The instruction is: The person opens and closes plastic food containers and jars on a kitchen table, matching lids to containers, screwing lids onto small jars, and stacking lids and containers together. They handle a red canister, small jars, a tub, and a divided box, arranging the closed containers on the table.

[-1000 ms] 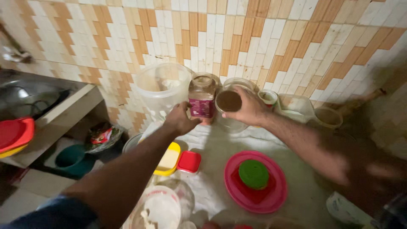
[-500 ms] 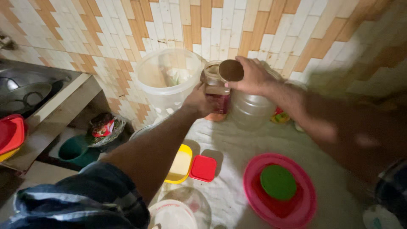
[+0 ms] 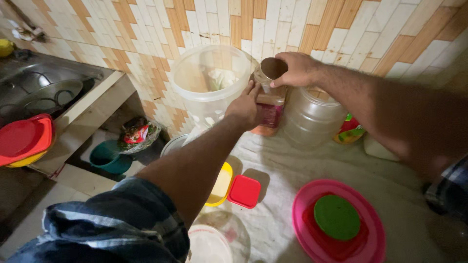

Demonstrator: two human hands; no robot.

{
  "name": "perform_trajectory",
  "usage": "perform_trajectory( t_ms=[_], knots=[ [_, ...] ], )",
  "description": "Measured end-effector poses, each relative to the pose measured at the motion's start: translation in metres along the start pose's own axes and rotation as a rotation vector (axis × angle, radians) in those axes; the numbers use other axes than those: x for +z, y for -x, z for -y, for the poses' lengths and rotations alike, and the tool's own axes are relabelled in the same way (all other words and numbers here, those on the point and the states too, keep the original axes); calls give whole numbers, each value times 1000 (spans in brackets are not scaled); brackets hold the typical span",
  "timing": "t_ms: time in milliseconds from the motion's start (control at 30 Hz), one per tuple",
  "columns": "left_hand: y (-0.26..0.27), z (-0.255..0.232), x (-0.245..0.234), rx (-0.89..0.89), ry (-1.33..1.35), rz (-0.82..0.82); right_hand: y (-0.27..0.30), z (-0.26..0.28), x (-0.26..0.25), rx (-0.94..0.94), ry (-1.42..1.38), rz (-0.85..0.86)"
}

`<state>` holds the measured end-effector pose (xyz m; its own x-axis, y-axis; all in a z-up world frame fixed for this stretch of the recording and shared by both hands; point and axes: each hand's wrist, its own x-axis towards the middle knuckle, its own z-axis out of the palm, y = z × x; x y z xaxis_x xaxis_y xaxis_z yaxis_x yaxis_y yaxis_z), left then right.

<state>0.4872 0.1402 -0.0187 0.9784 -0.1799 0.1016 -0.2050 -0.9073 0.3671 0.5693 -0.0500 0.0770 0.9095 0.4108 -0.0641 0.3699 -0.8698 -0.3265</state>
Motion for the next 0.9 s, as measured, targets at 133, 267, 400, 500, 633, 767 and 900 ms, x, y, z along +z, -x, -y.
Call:
perform_trajectory(
  t_ms=[133, 267, 400, 500, 633, 767, 900],
  knots=[
    [-11, 7, 18, 32, -138, -7, -11, -4, 2, -169, 105, -64],
    [-8, 5, 19, 100, -234, -45, -20, 4, -3, -153, 150, 15],
    [2, -4, 7, -57, -77, 72, -18, 15, -9, -125, 188, 59],
    [7, -9, -1, -26, -36, 45, -10, 22, -12, -28, 162, 64],
    [9, -12, -6, -17, -21, 21, 0, 25, -14, 19, 177, 49],
    [12, -14, -6, -66, 11, 51, -7, 27, -18, -185, 116, 92],
    [9, -18, -5, -95, -62, 99, -20, 31, -18, -164, 200, 291]
  ],
)
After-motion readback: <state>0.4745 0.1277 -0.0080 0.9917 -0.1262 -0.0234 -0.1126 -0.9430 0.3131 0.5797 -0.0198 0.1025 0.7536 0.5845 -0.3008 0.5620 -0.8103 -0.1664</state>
